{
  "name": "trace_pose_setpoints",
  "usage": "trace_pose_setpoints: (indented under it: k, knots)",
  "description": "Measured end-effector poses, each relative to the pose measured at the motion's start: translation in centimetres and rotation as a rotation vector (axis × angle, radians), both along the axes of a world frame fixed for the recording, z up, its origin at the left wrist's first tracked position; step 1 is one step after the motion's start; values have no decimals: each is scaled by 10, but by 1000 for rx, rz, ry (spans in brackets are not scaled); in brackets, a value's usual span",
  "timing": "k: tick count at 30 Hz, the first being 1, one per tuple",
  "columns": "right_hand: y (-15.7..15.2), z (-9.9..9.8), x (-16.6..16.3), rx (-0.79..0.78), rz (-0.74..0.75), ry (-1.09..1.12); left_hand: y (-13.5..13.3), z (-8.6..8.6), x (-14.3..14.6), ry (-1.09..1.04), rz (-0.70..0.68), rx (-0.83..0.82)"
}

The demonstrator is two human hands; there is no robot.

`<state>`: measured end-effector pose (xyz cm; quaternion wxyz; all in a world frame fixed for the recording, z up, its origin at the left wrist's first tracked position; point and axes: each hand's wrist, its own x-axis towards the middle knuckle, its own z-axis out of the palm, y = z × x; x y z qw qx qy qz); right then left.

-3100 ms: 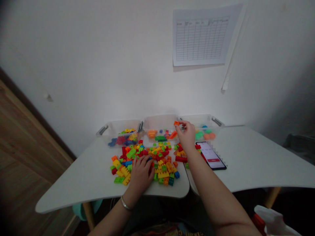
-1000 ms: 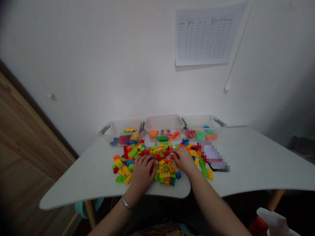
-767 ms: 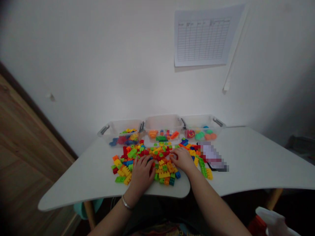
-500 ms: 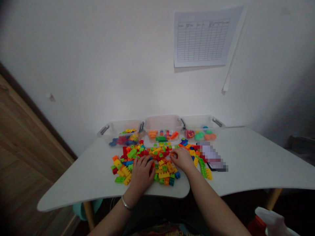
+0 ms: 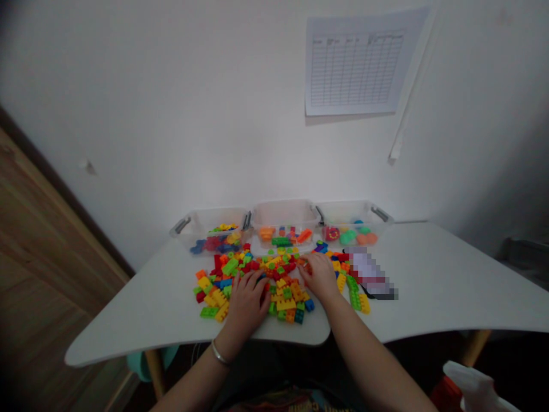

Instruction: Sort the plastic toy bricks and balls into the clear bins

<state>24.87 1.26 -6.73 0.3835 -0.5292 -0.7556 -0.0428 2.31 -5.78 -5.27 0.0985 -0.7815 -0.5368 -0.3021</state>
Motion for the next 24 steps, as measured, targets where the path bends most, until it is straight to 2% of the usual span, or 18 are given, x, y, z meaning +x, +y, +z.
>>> trace_pose_setpoints:
  k: [4,8,12,15,19,24]
  knots:
    - [-2,11,-1,80,12,60,0,-1,-1,4,-2,16]
    - [3,29,0,196,-48,228,1,-2,-2,-3,-8,24]
    - [10,59,1,299,-126,371,0,-1,-1,-8,-5,9]
    - [18,85,2,356,-140,357,0,0,-1,-11,-8,-6]
    - [37,110,-1,335,-112,248,0,-1,-2,-4,-10,-20]
    - [74,111,-3,211,-199,170,0,-2,-3,-11,-12,-14]
